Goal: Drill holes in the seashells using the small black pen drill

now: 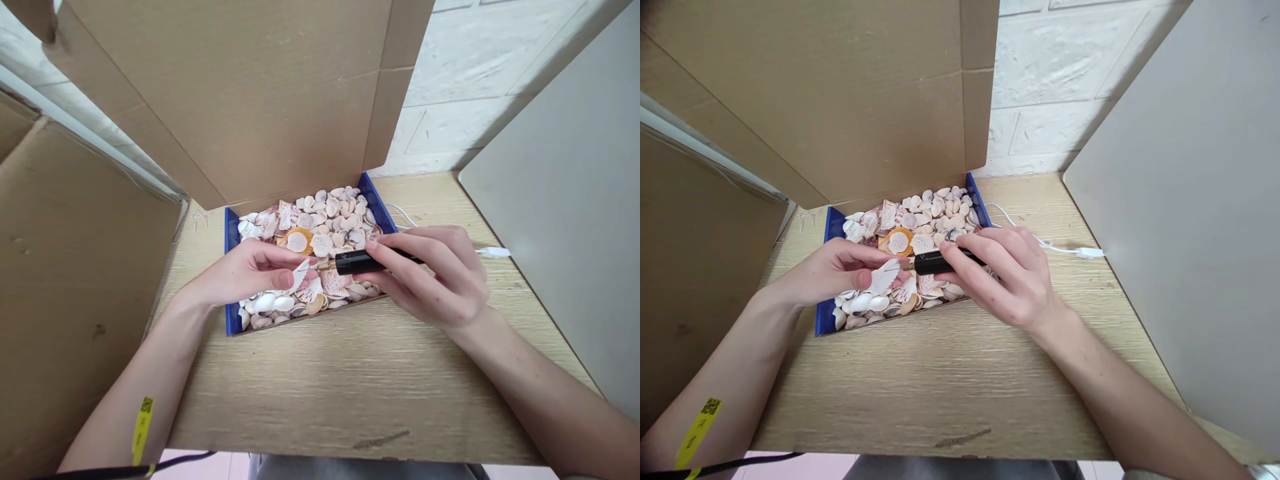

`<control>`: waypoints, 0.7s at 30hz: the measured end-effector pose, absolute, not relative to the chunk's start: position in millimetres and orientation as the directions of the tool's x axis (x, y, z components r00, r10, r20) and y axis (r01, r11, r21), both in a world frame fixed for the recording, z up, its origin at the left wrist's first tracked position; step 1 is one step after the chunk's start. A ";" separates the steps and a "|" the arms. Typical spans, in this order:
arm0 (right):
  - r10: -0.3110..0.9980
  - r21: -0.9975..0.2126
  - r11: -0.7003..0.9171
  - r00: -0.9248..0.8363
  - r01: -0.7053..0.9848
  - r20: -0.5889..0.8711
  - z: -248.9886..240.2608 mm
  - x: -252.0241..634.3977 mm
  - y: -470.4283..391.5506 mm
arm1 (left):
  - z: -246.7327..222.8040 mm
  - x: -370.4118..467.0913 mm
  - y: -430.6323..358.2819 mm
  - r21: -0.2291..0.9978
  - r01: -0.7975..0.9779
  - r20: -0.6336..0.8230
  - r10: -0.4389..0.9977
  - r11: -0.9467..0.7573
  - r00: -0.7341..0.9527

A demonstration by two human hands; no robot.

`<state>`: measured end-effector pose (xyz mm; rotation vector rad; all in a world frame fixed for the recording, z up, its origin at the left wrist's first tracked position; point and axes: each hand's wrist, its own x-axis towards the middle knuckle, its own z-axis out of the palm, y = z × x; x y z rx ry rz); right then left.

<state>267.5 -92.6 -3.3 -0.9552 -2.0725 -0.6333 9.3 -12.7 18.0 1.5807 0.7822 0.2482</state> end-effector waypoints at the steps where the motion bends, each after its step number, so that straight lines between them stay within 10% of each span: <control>1: 0.409 0.124 0.600 -0.436 0.791 0.802 -3.4 267.0 -92.5 | 17.5 8.7 -12.3 0.941 0.338 -0.280 0.602 0.019 0.748; 21: 0.715 -0.070 0.546 -0.421 0.835 0.558 -7.7 266.4 -90.4 | 15.4 11.7 -16.5 0.960 0.257 -0.247 0.757 0.108 0.605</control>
